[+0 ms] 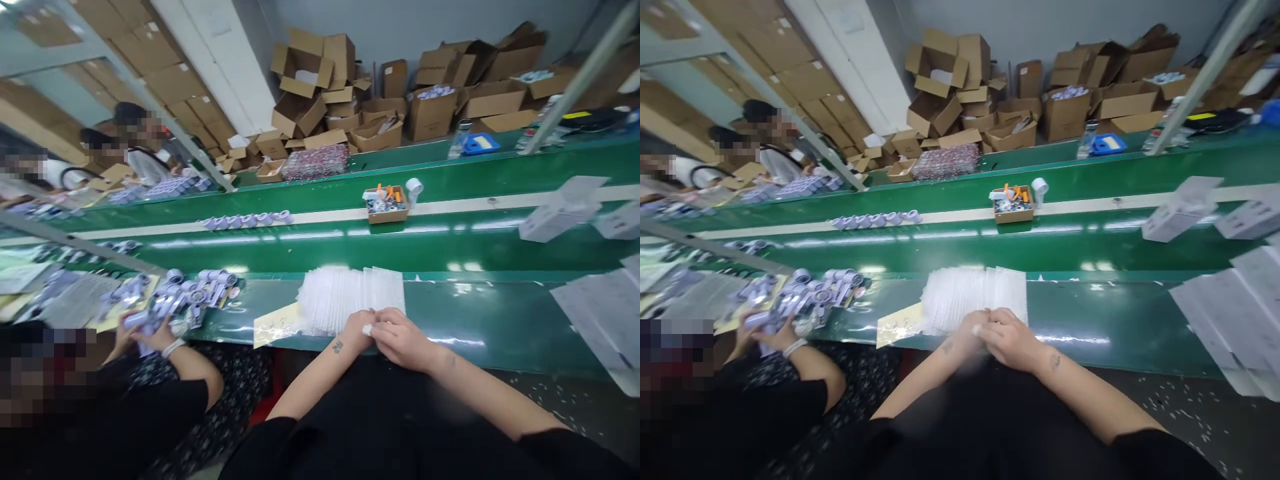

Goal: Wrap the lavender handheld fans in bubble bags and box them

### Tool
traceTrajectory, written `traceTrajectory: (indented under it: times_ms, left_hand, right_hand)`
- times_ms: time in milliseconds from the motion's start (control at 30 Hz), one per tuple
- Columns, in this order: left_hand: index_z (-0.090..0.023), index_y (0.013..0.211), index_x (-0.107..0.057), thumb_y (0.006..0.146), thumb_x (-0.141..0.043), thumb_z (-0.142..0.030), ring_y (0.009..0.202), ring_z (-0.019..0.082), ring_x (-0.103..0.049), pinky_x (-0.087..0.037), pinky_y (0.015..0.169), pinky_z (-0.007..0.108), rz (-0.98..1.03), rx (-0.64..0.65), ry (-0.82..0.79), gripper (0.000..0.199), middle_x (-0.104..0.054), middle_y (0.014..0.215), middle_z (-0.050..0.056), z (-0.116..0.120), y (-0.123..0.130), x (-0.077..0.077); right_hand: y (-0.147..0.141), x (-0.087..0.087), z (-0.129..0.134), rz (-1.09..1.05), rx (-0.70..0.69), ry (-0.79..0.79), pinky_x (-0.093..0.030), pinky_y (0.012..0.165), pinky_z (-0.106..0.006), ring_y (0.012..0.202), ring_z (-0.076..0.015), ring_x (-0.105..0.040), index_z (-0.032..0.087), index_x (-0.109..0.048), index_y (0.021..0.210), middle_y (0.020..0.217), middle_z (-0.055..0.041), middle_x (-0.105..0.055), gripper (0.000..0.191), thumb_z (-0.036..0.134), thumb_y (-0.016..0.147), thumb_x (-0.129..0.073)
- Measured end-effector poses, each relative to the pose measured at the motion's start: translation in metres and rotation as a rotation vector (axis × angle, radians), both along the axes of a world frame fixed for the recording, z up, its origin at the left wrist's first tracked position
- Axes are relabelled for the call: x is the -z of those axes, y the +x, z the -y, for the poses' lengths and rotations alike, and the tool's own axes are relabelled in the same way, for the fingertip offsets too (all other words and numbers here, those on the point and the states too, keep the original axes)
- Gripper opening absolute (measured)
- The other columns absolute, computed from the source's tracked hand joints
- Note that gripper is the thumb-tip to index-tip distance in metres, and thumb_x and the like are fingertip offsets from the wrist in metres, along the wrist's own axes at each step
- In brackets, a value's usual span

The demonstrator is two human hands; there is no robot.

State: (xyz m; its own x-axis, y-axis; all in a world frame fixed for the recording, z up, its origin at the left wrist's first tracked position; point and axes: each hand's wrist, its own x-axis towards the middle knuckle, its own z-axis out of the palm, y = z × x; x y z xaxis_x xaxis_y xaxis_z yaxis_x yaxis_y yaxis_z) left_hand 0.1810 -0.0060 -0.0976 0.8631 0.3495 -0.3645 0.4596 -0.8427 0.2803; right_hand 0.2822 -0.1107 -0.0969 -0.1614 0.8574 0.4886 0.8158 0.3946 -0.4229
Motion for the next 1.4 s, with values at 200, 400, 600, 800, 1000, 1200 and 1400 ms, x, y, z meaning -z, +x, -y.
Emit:
traceTrajectory:
  times_ms: [200, 400, 600, 800, 1000, 1200, 1400]
  left_hand:
    - [-0.023, 0.105, -0.058, 0.091, -0.037, -0.042, 0.090, 0.021, -0.059, -0.046, 0.075, 0.031, 0.139, -0.242, 0.087, 0.031, -0.062, 0.098, 0.005, -0.025, -0.043, 0.017]
    - [-0.020, 0.089, -0.062, 0.091, -0.038, -0.035, 0.082, 0.018, -0.059, -0.044, 0.074, 0.027, 0.181, -0.434, 0.022, 0.028, -0.063, 0.086, 0.004, -0.022, -0.105, 0.042]
    - [-0.020, 0.083, -0.063, 0.090, -0.040, -0.033, 0.078, 0.017, -0.058, -0.043, 0.073, 0.026, 0.312, -0.543, -0.041, 0.027, -0.064, 0.081, 0.003, -0.020, -0.141, 0.053]
    - [-0.019, 0.089, -0.064, 0.085, -0.044, -0.024, 0.085, 0.017, -0.060, -0.045, 0.079, 0.027, 0.464, -0.704, -0.077, 0.021, -0.067, 0.089, 0.003, -0.044, -0.159, 0.064]
    - [-0.018, 0.090, -0.065, 0.077, -0.042, -0.012, 0.087, 0.017, -0.061, -0.046, 0.082, 0.027, 0.447, -0.689, -0.157, 0.027, -0.068, 0.091, 0.003, -0.040, -0.156, 0.082]
    - [-0.019, 0.091, -0.063, 0.076, -0.042, -0.015, 0.088, 0.018, -0.060, -0.047, 0.082, 0.029, 0.350, -0.489, -0.227, 0.026, -0.066, 0.092, 0.003, -0.017, -0.140, 0.099]
    - [-0.019, 0.096, -0.054, 0.076, -0.041, -0.017, 0.084, 0.017, -0.060, -0.048, 0.077, 0.028, 0.298, -0.560, -0.237, 0.024, -0.064, 0.092, 0.003, -0.020, -0.144, 0.092]
  right_hand:
    - [0.037, 0.063, 0.012, -0.311, 0.583, -0.217, -0.044, 0.087, -0.047, 0.097, -0.0291, -0.056, 0.019, -0.055, 0.107, 0.102, -0.0144, -0.063, 0.035, 0.035, 0.076, -0.052]
    - [0.056, 0.133, 0.015, -0.393, 0.684, -0.802, -0.047, 0.085, -0.043, 0.106, -0.0313, -0.057, 0.011, -0.042, 0.121, 0.118, -0.0197, -0.058, 0.063, 0.047, 0.071, -0.049]
    - [0.028, 0.141, -0.002, -0.073, 0.593, -0.727, -0.033, 0.102, -0.047, 0.125, -0.0360, -0.040, 0.002, -0.042, 0.122, 0.130, -0.0256, -0.047, 0.070, 0.048, 0.069, -0.048]
    - [0.022, 0.122, -0.011, -0.083, 0.495, -0.700, -0.040, 0.098, -0.043, 0.116, -0.0319, -0.051, 0.007, -0.052, 0.113, 0.120, -0.0211, -0.056, 0.059, 0.050, 0.075, -0.036]
    - [0.016, 0.140, -0.003, -0.034, 0.511, -0.652, -0.040, 0.097, -0.046, 0.114, -0.0348, -0.051, 0.006, -0.055, 0.107, 0.116, -0.0234, -0.058, 0.060, 0.051, 0.073, -0.033]
    - [0.023, 0.190, 0.013, 0.111, 0.510, -0.773, -0.040, 0.096, -0.047, 0.117, -0.0409, -0.047, 0.001, -0.049, 0.115, 0.121, -0.0280, -0.053, 0.077, 0.056, 0.063, -0.040]
    - [0.025, 0.210, 0.019, 0.195, 0.502, -0.757, -0.042, 0.091, -0.051, 0.116, -0.0427, -0.047, 0.001, -0.049, 0.117, 0.120, -0.0291, -0.052, 0.080, 0.060, 0.065, -0.033]
